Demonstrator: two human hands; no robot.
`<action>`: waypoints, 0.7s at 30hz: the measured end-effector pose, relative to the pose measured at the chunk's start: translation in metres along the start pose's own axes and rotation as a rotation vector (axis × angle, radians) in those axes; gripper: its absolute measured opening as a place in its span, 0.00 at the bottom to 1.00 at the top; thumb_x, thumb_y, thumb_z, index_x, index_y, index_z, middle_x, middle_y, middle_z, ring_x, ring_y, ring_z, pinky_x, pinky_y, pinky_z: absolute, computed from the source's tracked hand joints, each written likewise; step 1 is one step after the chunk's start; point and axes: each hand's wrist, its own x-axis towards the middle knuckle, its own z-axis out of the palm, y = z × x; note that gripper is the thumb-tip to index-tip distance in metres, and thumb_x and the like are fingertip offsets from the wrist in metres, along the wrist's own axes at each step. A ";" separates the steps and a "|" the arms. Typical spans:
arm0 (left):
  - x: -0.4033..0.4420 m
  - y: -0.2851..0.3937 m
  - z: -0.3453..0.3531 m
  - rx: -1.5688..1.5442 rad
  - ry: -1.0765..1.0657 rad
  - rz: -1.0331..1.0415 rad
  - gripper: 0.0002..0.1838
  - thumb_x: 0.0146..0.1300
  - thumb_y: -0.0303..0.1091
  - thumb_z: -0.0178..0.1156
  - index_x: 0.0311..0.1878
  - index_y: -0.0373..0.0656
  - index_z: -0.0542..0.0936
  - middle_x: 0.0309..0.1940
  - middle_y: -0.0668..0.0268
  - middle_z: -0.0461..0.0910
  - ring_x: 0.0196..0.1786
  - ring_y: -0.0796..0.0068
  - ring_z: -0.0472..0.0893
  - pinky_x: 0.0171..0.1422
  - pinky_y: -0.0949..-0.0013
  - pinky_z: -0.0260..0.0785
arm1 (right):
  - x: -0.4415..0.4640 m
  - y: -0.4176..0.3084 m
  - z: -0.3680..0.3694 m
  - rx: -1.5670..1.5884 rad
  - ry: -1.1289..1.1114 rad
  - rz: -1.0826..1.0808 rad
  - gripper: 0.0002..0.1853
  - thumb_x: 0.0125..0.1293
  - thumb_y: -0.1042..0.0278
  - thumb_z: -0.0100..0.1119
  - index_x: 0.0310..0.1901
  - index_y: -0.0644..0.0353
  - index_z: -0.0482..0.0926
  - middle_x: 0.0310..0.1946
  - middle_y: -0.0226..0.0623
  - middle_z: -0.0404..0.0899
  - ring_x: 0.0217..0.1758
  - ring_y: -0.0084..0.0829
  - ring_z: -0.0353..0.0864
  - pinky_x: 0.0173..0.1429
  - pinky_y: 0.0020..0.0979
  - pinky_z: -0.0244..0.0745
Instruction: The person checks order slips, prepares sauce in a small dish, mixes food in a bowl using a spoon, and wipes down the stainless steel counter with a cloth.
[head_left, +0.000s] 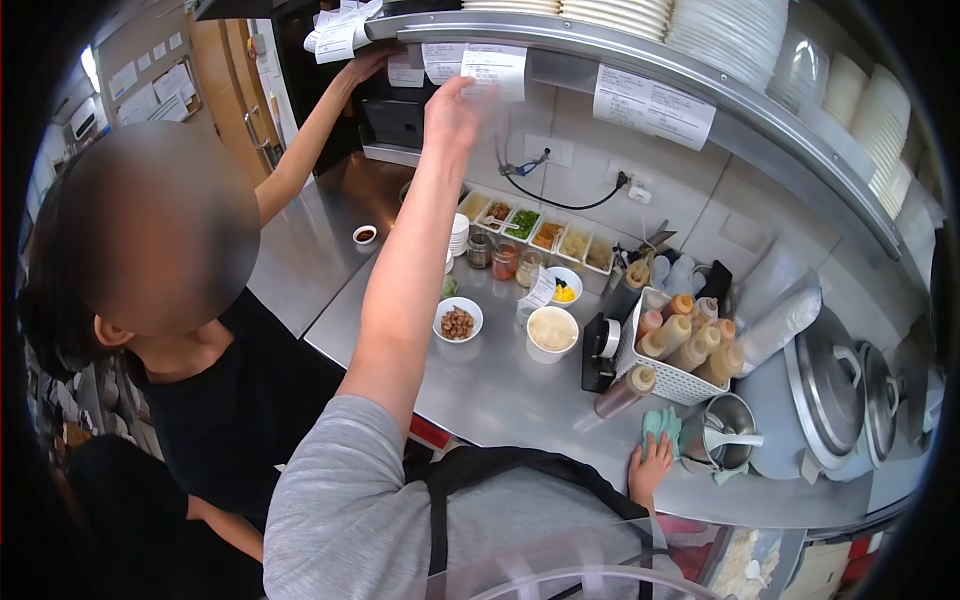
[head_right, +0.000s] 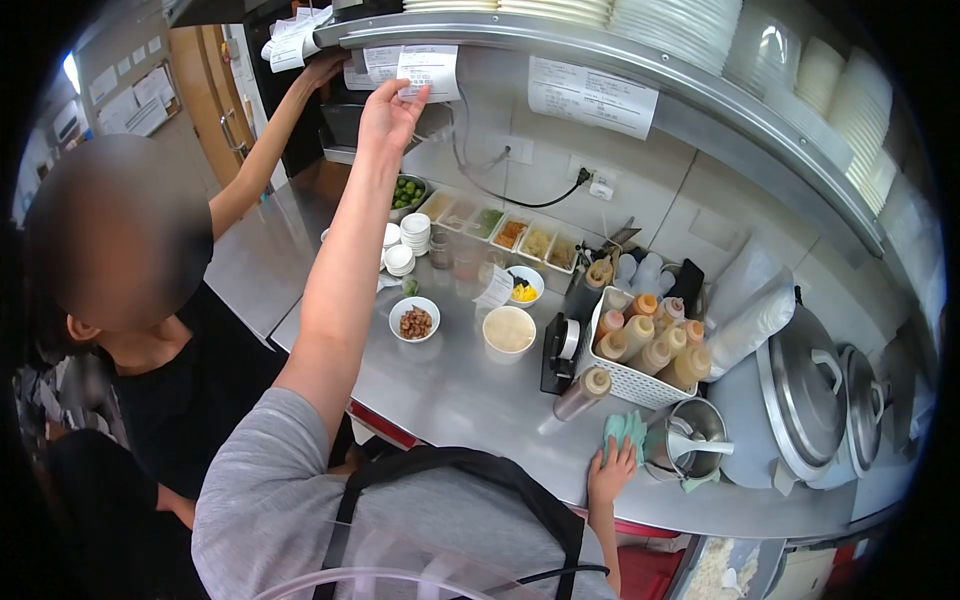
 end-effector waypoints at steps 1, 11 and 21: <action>0.003 0.000 0.002 0.021 0.045 0.018 0.14 0.54 0.22 0.49 0.45 0.33 0.66 0.44 0.57 0.71 0.47 0.65 0.73 0.48 0.62 0.72 | 0.000 0.000 -0.001 0.009 0.002 -0.005 0.21 0.55 0.65 0.52 0.52 0.53 0.68 0.58 0.44 0.61 0.61 0.49 0.57 0.60 0.46 0.52; 0.007 0.010 -0.041 0.199 0.292 0.019 0.14 0.55 0.33 0.47 0.41 0.34 0.69 0.47 0.54 0.71 0.51 0.59 0.70 0.55 0.54 0.64 | 0.001 0.001 0.003 0.020 0.006 -0.004 0.21 0.55 0.63 0.52 0.52 0.52 0.68 0.57 0.44 0.61 0.60 0.49 0.57 0.61 0.48 0.50; 0.022 0.033 -0.069 0.014 0.129 0.016 0.14 0.52 0.33 0.53 0.40 0.36 0.70 0.52 0.53 0.67 0.59 0.56 0.63 0.63 0.51 0.53 | -0.001 -0.001 0.003 -0.041 -0.014 -0.009 0.20 0.56 0.63 0.50 0.52 0.52 0.68 0.58 0.44 0.61 0.60 0.49 0.57 0.60 0.47 0.52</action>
